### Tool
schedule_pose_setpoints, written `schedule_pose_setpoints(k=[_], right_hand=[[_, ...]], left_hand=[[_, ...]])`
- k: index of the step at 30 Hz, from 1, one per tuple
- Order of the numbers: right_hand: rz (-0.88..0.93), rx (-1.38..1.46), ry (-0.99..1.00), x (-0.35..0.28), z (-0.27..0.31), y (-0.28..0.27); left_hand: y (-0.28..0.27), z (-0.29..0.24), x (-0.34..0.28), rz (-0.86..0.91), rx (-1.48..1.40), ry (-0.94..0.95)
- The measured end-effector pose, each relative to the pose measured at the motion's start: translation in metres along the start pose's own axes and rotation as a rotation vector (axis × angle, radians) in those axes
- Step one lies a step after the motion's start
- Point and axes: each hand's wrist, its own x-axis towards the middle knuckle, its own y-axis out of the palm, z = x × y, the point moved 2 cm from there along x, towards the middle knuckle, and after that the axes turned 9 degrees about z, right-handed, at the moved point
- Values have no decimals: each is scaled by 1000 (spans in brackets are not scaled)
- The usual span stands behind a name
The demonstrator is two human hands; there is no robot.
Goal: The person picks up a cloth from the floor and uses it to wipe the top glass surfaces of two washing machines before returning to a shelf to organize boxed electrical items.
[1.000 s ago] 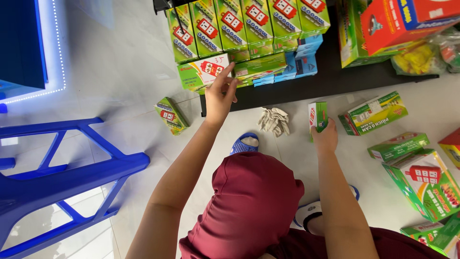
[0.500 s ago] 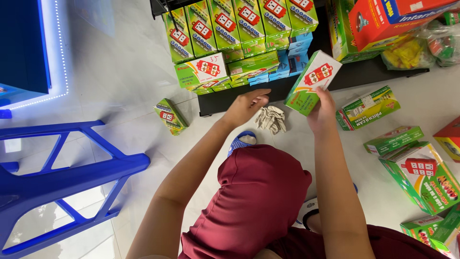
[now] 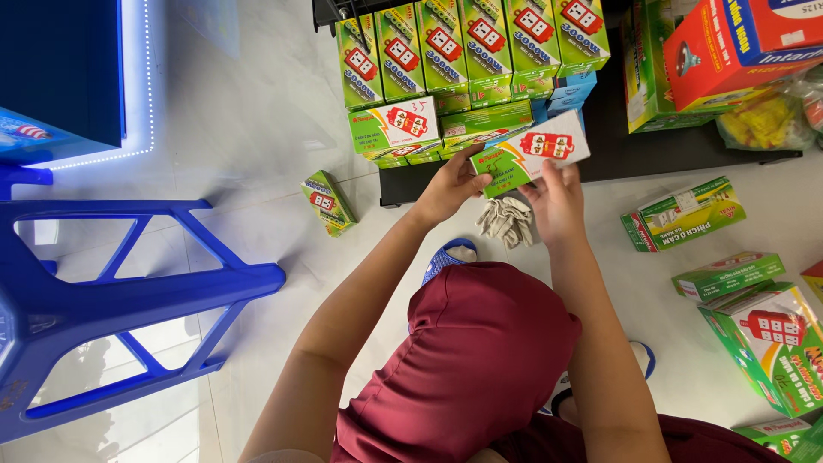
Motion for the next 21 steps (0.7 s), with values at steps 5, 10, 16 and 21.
schedule_pose_setpoints(k=[5, 10, 16, 21], right_hand=[[-297, -141, -42, 0, 13, -4], [-214, -135, -39, 3, 10, 6], [-275, -112, -68, 12, 10, 16], [-282, -141, -90, 29, 10, 25]], left_hand=[[-8, -8, -14, 41, 133, -8], [-13, -23, -15, -150, 293, -3], [-20, -53, -19, -285, 669, 115], [-33, -56, -18, -385, 1048, 177]])
